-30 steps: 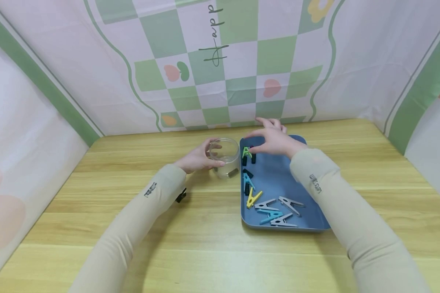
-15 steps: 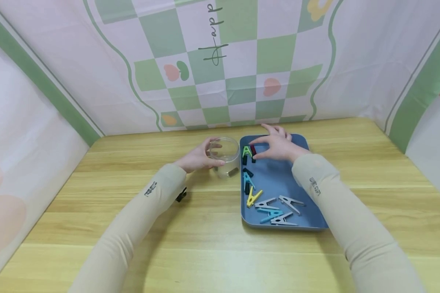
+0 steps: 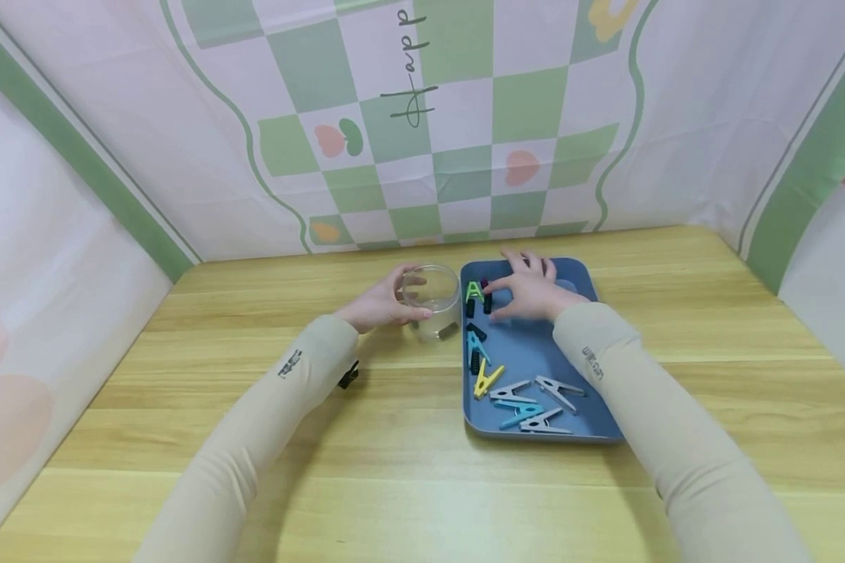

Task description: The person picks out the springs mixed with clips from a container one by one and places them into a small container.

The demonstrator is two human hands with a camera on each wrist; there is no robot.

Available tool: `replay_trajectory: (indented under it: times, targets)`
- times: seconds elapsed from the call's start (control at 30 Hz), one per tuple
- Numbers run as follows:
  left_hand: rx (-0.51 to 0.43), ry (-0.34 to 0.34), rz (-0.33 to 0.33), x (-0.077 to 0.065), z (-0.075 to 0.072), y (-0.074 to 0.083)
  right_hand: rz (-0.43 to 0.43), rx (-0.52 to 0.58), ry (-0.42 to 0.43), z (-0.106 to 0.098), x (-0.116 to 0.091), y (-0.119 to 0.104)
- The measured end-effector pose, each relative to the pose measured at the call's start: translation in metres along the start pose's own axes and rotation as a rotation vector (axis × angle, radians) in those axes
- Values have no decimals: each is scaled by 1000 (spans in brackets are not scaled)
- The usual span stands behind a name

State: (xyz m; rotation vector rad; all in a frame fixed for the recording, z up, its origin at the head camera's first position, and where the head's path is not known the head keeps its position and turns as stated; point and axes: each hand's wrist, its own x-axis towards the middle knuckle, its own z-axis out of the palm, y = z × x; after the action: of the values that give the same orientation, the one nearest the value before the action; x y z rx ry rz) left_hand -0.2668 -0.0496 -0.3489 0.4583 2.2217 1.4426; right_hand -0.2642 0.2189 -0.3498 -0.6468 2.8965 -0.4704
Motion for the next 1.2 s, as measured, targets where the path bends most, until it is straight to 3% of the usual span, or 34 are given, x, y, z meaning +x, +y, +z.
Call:
replay_trajectory:
  times: [0.47,1.2]
  targets:
    - [16,6,0,1,0,-1,26,-3,41,4,1,2]
    - [18,-2,-8,1,-1,-2,19,8,31,9,3,2]
